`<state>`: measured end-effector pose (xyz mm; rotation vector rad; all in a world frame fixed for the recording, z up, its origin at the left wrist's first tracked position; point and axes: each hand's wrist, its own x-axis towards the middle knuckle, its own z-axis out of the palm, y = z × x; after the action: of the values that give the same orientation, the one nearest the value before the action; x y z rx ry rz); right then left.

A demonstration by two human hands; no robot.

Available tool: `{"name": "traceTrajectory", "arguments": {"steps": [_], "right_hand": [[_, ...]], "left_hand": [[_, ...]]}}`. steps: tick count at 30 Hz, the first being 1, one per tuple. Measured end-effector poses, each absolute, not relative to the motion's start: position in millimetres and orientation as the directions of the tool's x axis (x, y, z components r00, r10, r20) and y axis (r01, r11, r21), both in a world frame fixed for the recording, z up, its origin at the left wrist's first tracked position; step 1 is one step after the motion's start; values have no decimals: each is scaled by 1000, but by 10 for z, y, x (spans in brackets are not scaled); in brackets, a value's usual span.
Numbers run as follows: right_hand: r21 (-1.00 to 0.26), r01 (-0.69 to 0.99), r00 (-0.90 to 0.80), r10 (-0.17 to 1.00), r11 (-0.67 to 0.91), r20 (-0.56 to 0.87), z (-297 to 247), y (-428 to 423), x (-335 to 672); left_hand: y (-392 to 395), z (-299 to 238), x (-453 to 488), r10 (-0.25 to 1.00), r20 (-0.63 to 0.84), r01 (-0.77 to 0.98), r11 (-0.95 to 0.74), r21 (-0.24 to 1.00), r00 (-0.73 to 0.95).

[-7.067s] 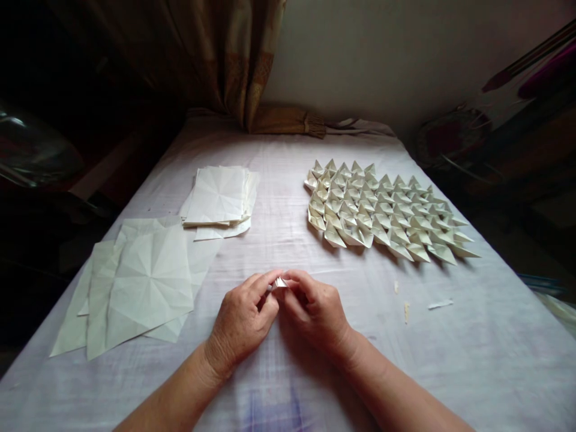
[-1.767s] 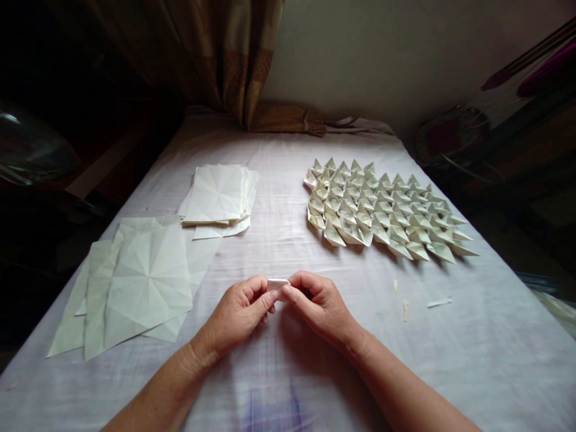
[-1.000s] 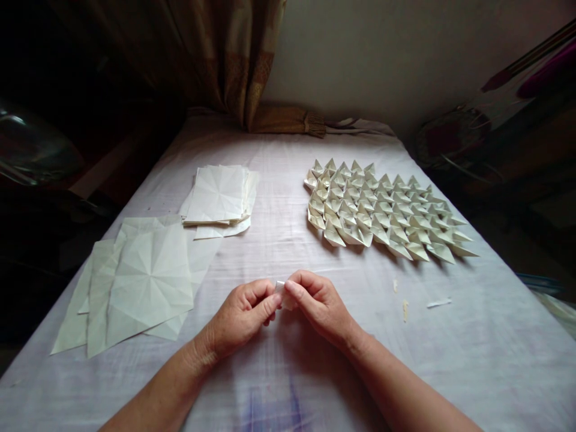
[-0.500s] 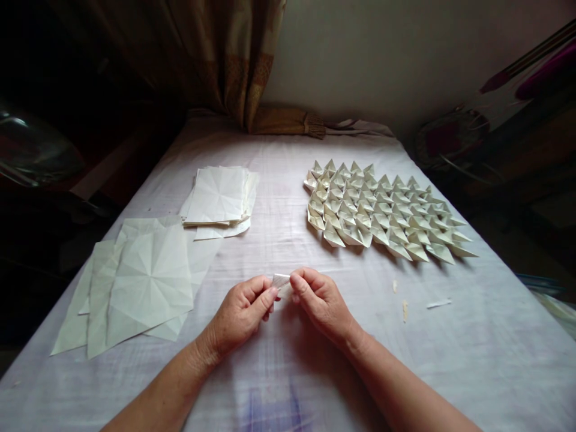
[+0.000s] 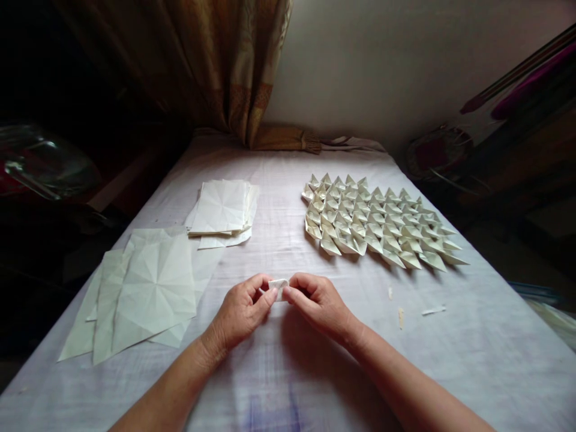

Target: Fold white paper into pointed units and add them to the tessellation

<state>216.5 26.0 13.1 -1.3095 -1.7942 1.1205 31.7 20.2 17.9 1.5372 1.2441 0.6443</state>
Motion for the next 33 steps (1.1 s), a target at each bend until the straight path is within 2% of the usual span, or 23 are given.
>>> {"name": "traceTrajectory", "arguments": {"steps": [3, 5, 8, 10, 12, 16, 18, 26, 33], "right_hand": [[-748, 618, -343, 939, 242, 20, 173, 372, 2180], [-619, 734, -328, 944, 281, 39, 163, 455, 2170], [-463, 825, -307, 945, 325, 116, 88, 553, 2155], [-428, 832, -302, 936, 352, 181, 15, 579, 2158], [-423, 820, -292, 918, 385, 269, -57, 570, 2175], [-393, 749, -358, 825, 534, 438, -154, 491, 2216], [-335, 747, -399, 791, 574, 465, -165, 449, 2218], [-132, 827, -478, 807, 547, 347, -57, 409, 2095], [-201, 821, -455, 825, 535, 336, -84, 377, 2118]], "left_hand": [[233, 142, 298, 970, -63, 520, -70, 851, 234], [241, 107, 280, 971, 103, 665, -222, 713, 215], [228, 57, 245, 881, 303, 780, -466, 417, 364], [209, 28, 216, 810, 332, 767, -575, 286, 483], [191, 2, 181, 769, 320, 746, -628, 220, 553], [185, -21, 117, 749, 278, 736, -655, 171, 602], [196, -21, 101, 738, 286, 731, -665, 152, 612], [218, 2, 131, 696, 323, 711, -697, 92, 641], [198, -25, 153, 701, 346, 716, -690, 106, 624]]}}
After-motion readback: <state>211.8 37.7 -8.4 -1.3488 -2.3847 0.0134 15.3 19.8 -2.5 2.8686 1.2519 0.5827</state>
